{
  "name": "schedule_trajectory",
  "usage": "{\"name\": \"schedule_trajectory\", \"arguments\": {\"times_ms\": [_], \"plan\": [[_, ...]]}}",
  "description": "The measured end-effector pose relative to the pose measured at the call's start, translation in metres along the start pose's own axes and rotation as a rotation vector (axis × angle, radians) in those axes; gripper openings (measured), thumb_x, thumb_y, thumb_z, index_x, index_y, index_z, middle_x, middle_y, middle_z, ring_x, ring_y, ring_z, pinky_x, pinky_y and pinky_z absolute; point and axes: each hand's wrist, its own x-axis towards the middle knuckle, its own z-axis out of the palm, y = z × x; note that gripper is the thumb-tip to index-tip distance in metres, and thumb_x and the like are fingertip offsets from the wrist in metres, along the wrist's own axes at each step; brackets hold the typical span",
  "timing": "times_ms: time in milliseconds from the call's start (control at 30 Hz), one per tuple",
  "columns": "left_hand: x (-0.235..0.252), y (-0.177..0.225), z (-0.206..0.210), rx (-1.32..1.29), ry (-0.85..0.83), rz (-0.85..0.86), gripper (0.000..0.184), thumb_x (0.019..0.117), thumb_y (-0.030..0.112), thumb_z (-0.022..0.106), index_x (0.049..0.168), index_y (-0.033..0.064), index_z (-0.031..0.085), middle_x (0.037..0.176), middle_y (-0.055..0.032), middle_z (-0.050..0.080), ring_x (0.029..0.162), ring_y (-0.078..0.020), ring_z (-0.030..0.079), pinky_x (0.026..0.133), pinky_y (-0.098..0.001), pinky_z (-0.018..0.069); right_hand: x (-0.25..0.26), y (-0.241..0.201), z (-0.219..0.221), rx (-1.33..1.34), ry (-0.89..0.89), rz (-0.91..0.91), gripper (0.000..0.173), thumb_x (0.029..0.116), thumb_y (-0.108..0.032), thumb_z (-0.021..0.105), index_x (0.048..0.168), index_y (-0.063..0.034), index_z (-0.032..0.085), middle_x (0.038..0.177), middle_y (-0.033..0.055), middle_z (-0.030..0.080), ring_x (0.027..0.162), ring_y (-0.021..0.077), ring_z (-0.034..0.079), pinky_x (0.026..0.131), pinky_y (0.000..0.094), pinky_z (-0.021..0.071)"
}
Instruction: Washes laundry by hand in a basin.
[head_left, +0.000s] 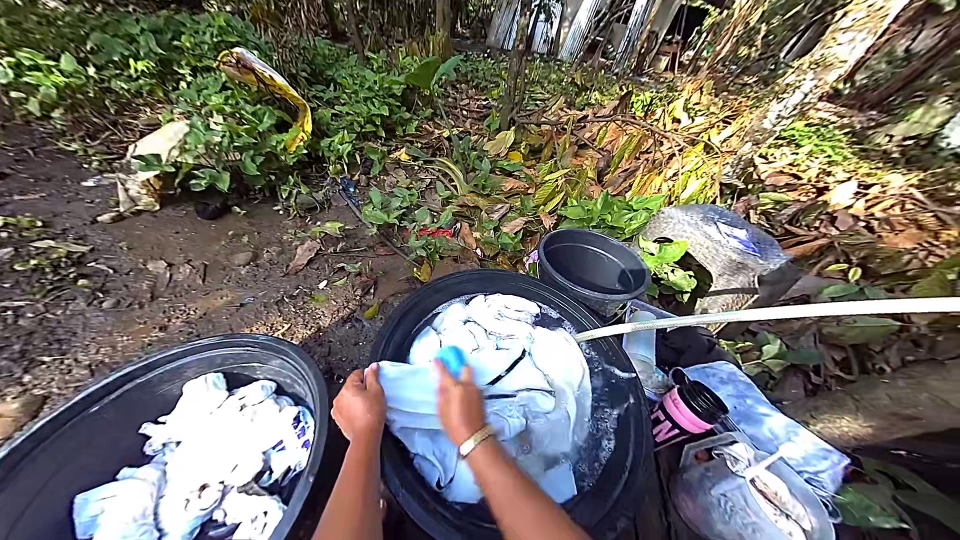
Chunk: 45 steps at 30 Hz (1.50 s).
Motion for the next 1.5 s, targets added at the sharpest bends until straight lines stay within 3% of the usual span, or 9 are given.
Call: {"name": "schedule_trajectory", "arguments": {"times_ms": [133,400,567,667,800,933,1100,1333,1500], "plan": [[0.002,-0.002,-0.001,0.035,-0.003,0.016,0.044,0.1094,0.036,0.05,0.11,-0.0015,0.071,0.109,-0.0286,0.071,0.112,-0.0461,0.066,0.095,-0.066,0.0456,-0.008,0.012,0.037,-0.082,-0.187,-0.068,0.05,0.1016,-0.009,0.05,0.147,-0.0277,0.06,0.141,0.03,0.055,0.103,0.0428,0.07,0.086,0.0558,0.0591],[0.001,0.004,-0.001,0.065,0.003,0.0,0.045,0.109,0.039,0.049,0.107,0.0004,0.072,0.108,-0.0274,0.071,0.11,-0.0452,0.067,0.092,-0.0656,0.0478,0.016,0.138,-0.078,-0.202,0.143,0.668,0.042,0.1044,-0.009,0.046,0.141,-0.0168,0.063,0.154,0.0268,0.045,0.126,0.0435,0.06,0.101,0.0567,0.052],[-0.013,0.005,0.005,0.187,-0.081,0.394,0.043,0.1098,0.032,0.048,0.117,-0.0038,0.07,0.118,-0.0278,0.07,0.115,-0.0446,0.066,0.099,-0.063,0.047,-0.002,0.129,-0.07,-0.067,-0.15,0.69,0.066,0.1045,-0.051,0.051,0.133,0.0064,0.062,0.152,0.0317,0.046,0.145,0.044,0.042,0.115,0.0575,0.039],[-0.019,0.004,0.013,0.303,-0.318,0.504,0.052,0.104,0.039,0.059,0.143,0.004,0.059,0.14,-0.0288,0.057,0.13,-0.0454,0.055,0.109,-0.0614,0.0416,-0.012,0.137,-0.038,-0.05,-0.218,0.618,0.064,0.1001,-0.048,0.062,0.136,0.0043,0.061,0.154,0.0331,0.04,0.143,0.0451,0.043,0.115,0.0566,0.04],[-0.058,-0.003,0.035,0.509,-0.576,0.361,0.103,0.0813,0.042,0.086,0.163,0.0178,0.029,0.167,-0.0297,0.012,0.149,-0.0555,0.023,0.109,-0.0639,0.0429,-0.013,0.141,-0.039,0.062,-0.185,0.618,0.046,0.1059,-0.033,0.056,0.133,0.0034,0.064,0.148,0.03,0.05,0.141,0.0418,0.047,0.115,0.0552,0.0397],[-0.079,-0.004,0.056,0.67,-0.589,0.273,0.102,0.0869,0.011,0.076,0.167,0.0274,0.015,0.168,-0.0284,0.009,0.138,-0.0594,0.038,0.095,-0.0644,0.0523,-0.007,0.143,-0.063,0.45,0.084,0.763,0.045,0.1088,-0.029,0.053,0.132,0.0092,0.06,0.124,0.0303,0.063,0.109,0.0381,0.065,0.096,0.0523,0.0508],[-0.047,0.016,0.023,0.364,-0.515,0.258,0.043,0.0924,0.017,0.068,0.134,0.0068,0.064,0.144,-0.0257,0.054,0.127,-0.0431,0.058,0.101,-0.0625,0.0493,-0.007,0.114,-0.119,0.714,0.441,0.675,0.029,0.1067,-0.02,0.058,0.114,0.0075,0.064,0.087,0.016,0.059,0.067,0.0201,0.052,0.064,0.0378,0.0471],[-0.043,0.086,-0.074,-0.008,-0.173,0.463,0.037,0.0883,-0.011,0.057,0.116,0.0062,0.075,0.125,-0.0202,0.068,0.121,-0.0397,0.062,0.103,-0.0619,0.0466,-0.03,0.051,-0.198,0.748,0.748,0.216,0.014,0.1003,-0.005,0.061,0.098,0.0078,0.067,0.09,0.0119,0.059,0.068,0.0126,0.054,0.063,0.0277,0.0494],[-0.05,0.102,-0.099,-0.184,0.079,0.555,0.015,0.0874,-0.011,0.059,0.084,-0.0034,0.071,0.09,-0.0191,0.07,0.089,-0.0335,0.067,0.082,-0.0564,0.0491,-0.037,0.049,-0.223,0.655,0.951,0.022,0.016,0.0963,-0.004,0.059,0.085,0.0048,0.066,0.086,0.0067,0.055,0.074,0.0088,0.055,0.068,0.0246,0.0495]]}}
